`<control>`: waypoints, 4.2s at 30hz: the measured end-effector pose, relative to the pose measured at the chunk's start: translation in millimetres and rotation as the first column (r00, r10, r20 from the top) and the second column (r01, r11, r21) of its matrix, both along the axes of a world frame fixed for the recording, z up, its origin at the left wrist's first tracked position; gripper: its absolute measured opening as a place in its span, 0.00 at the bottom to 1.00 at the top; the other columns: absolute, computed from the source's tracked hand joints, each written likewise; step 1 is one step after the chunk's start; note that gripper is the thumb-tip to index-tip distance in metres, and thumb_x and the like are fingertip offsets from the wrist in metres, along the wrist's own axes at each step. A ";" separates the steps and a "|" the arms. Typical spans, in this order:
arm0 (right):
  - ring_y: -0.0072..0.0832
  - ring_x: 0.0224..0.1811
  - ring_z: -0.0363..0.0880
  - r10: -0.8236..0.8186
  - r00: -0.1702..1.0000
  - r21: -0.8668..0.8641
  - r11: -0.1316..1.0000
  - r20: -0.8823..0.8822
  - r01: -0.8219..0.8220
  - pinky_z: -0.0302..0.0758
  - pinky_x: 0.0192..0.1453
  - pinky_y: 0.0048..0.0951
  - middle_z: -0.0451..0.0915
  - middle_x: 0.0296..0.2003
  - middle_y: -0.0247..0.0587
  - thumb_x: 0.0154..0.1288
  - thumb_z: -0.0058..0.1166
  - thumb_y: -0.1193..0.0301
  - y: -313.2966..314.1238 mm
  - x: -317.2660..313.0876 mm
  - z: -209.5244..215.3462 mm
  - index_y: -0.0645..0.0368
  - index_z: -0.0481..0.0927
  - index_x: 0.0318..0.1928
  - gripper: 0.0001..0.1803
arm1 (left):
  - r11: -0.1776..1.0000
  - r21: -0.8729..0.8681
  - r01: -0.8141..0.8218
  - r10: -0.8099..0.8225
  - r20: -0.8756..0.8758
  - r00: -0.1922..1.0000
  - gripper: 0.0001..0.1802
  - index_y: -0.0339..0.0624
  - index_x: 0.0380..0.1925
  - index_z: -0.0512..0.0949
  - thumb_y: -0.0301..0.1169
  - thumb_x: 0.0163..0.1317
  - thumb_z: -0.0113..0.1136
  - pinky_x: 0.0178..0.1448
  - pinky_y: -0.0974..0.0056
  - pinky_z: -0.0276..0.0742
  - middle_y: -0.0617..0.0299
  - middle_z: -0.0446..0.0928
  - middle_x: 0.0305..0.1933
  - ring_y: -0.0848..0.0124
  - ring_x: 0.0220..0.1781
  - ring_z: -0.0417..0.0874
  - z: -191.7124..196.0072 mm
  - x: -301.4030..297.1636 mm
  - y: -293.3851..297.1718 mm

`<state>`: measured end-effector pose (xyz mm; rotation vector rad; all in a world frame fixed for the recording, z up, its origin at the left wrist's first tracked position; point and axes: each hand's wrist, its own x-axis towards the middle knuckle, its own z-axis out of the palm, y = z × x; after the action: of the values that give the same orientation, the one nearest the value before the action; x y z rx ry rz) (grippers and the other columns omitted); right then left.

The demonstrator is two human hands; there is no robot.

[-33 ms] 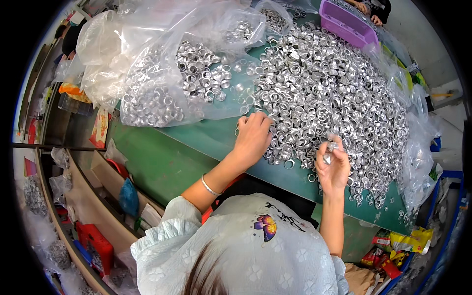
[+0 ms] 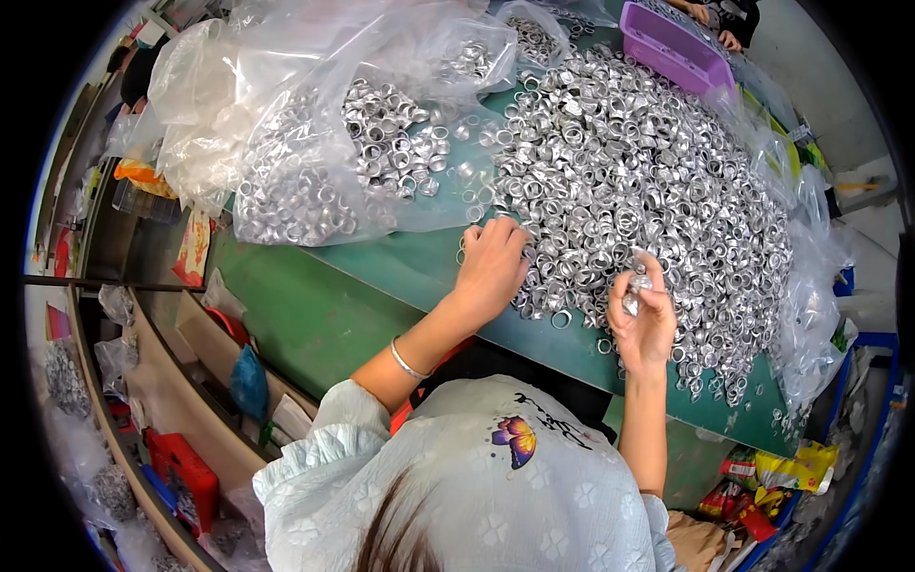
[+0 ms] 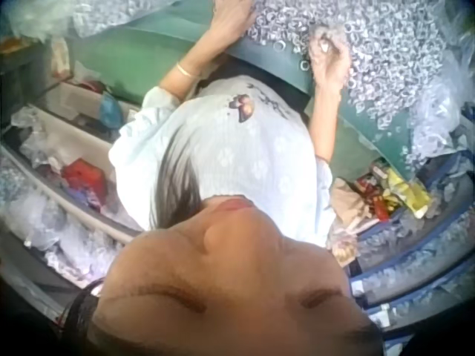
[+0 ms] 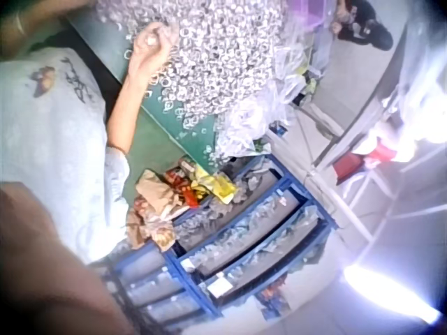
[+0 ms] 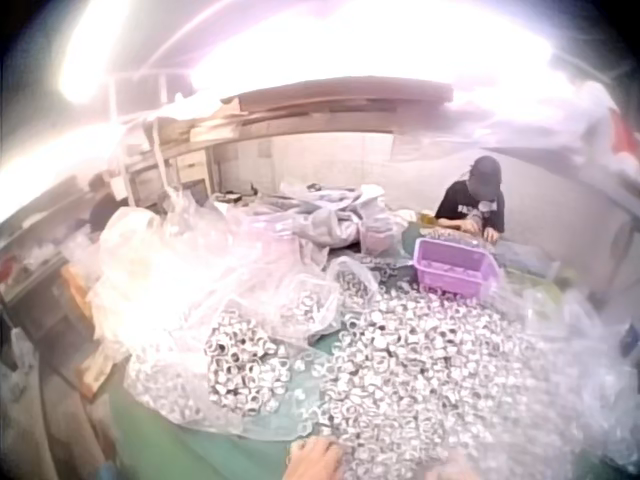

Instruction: The person sorts through a large pile of small silver-colored metal rings on a workbench by hand, picking up several at a time and placing them into a plastic bag.

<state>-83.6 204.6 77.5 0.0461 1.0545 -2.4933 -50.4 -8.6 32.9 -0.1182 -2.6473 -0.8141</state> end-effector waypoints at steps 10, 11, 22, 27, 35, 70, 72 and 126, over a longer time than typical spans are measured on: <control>0.37 0.26 0.80 0.846 0.428 0.723 -0.075 -0.319 0.687 0.75 0.26 0.34 0.76 0.28 0.43 0.49 0.56 0.76 -78.2 -19.2 8.0 0.62 0.78 0.35 0.10 | 0.997 0.055 0.062 -0.059 -0.044 0.997 0.18 0.43 0.37 0.71 0.16 0.44 0.57 0.50 0.57 0.60 0.60 0.69 0.42 0.60 0.46 0.70 -4.0 5.3 -1.5; 0.36 0.26 0.81 0.890 0.395 0.687 -0.141 -0.227 0.713 0.76 0.26 0.33 0.77 0.28 0.44 0.48 0.56 0.76 -81.6 -21.5 2.4 0.62 0.78 0.33 0.08 | 0.997 0.046 0.066 -0.064 -0.043 0.997 0.18 0.43 0.37 0.71 0.16 0.44 0.57 0.49 0.57 0.60 0.59 0.68 0.41 0.60 0.45 0.70 -3.8 5.4 -2.2; 0.35 0.24 0.80 0.818 0.464 0.870 0.086 -0.339 0.485 0.73 0.27 0.34 0.78 0.21 0.46 0.53 0.54 0.72 -63.9 -41.4 14.2 0.62 0.78 0.32 0.07 | 0.952 0.304 0.036 -0.025 -0.042 0.999 0.23 0.40 0.44 0.71 0.12 0.45 0.51 0.42 0.61 0.66 0.55 0.64 0.37 0.60 0.39 0.69 -3.3 0.2 -0.4; 0.19 0.16 0.64 0.404 0.909 0.570 0.773 -0.105 -0.278 0.61 0.17 0.17 0.77 0.28 0.39 0.63 0.50 0.69 -12.1 -51.3 20.0 0.60 0.75 0.42 0.10 | 0.776 0.629 0.036 -0.017 -0.036 0.999 0.21 0.36 0.47 0.73 0.11 0.51 0.50 0.41 0.68 0.69 0.60 0.66 0.39 0.70 0.37 0.72 9.1 -3.9 -8.2; 0.21 0.19 0.65 0.191 0.973 -0.250 0.956 0.128 -0.154 0.63 0.13 0.16 0.74 0.42 0.50 0.67 0.46 0.65 -11.9 -27.1 -19.1 0.58 0.72 0.44 0.11 | -0.327 0.925 -0.196 -0.319 0.087 0.944 0.11 0.27 0.40 0.73 0.18 0.58 0.45 0.57 0.57 0.75 0.53 0.73 0.40 0.61 0.50 0.76 12.5 12.9 -15.4; 0.22 0.23 0.69 0.480 0.727 0.870 0.317 -0.491 0.377 0.66 0.27 0.24 0.72 0.21 0.35 0.49 0.62 0.75 -20.6 18.1 -14.8 0.67 0.77 0.35 0.13 | 0.984 -0.091 0.150 -0.120 0.275 0.954 0.09 0.43 0.35 0.76 0.27 0.51 0.60 0.34 0.54 0.72 0.59 0.70 0.37 0.56 0.32 0.79 17.9 8.6 -11.9; 0.10 0.23 0.62 0.383 0.801 0.853 0.441 -0.460 0.279 0.59 0.25 0.16 0.67 0.21 0.25 0.52 0.60 0.76 -16.8 13.3 -13.4 0.67 0.77 0.36 0.11 | 0.969 -0.158 0.188 -0.133 0.303 0.944 0.10 0.43 0.35 0.76 0.27 0.51 0.59 0.33 0.54 0.72 0.59 0.70 0.38 0.56 0.32 0.79 19.5 5.6 -12.5; 0.38 0.37 0.71 0.467 0.412 0.608 0.426 -0.782 0.670 0.63 0.42 0.35 0.76 0.32 0.42 0.52 0.59 0.73 -96.3 14.9 -18.4 0.61 0.76 0.34 0.09 | -0.801 0.412 -0.434 -0.419 0.131 0.898 0.12 0.36 0.32 0.76 0.36 0.62 0.53 0.35 0.69 0.80 0.53 0.76 0.42 0.64 0.47 0.77 17.9 86.7 2.4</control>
<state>-68.7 108.3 59.1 -1.1351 2.9044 -1.4220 36.3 -6.2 50.8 0.8404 0.0839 -3.2872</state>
